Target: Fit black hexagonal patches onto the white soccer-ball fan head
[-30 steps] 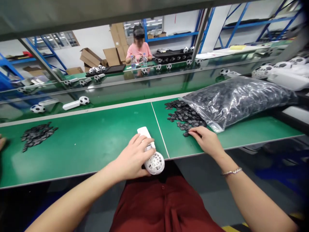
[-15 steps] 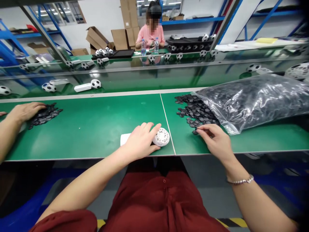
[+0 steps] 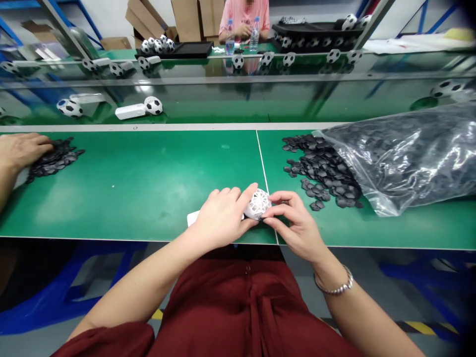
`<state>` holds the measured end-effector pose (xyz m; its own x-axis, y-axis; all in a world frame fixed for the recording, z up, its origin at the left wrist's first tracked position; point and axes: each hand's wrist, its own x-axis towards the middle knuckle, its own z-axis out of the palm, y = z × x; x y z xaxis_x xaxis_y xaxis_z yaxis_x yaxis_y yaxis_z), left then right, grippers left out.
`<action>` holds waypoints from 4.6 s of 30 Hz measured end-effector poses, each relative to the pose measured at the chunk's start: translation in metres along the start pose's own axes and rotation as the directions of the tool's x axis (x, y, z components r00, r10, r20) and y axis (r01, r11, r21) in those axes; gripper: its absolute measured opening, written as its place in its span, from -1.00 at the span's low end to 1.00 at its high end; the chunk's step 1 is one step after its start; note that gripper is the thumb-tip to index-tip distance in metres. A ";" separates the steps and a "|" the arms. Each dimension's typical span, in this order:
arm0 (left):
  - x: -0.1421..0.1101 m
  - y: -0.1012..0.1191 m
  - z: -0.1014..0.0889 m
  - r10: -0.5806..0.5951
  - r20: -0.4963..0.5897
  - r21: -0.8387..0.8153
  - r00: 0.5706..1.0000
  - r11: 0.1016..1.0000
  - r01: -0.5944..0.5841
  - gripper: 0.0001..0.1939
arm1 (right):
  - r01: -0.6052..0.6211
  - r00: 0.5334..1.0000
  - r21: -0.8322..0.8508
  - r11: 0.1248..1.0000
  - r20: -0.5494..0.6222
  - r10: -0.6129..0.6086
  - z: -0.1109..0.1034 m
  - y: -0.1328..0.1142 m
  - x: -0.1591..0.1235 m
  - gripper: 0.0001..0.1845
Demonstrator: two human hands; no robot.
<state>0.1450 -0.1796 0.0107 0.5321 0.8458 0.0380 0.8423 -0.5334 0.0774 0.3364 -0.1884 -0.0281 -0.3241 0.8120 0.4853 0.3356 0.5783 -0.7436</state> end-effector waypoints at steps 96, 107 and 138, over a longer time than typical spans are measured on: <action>-0.026 -0.008 0.014 -0.030 -0.174 -0.347 0.984 0.937 -0.032 -0.23 | -0.405 0.899 0.237 0.883 -0.072 0.431 0.004 -0.034 -0.029 -0.94; -0.023 -0.008 0.027 -0.052 -0.274 -0.390 0.960 0.919 -0.062 -0.27 | -0.519 0.822 0.413 0.748 0.001 0.570 0.019 -0.043 -0.026 -0.92; -0.021 -0.003 0.023 -0.097 -0.324 -0.462 0.941 0.884 -0.068 -0.41 | -0.453 0.888 0.118 0.884 0.150 0.435 0.009 -0.020 -0.012 -0.47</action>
<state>0.1337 -0.1960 -0.0135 0.3914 0.8508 0.3507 0.6688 -0.5247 0.5266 0.3255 -0.2098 -0.0232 -0.2743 0.9609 0.0379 0.3392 0.1336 -0.9312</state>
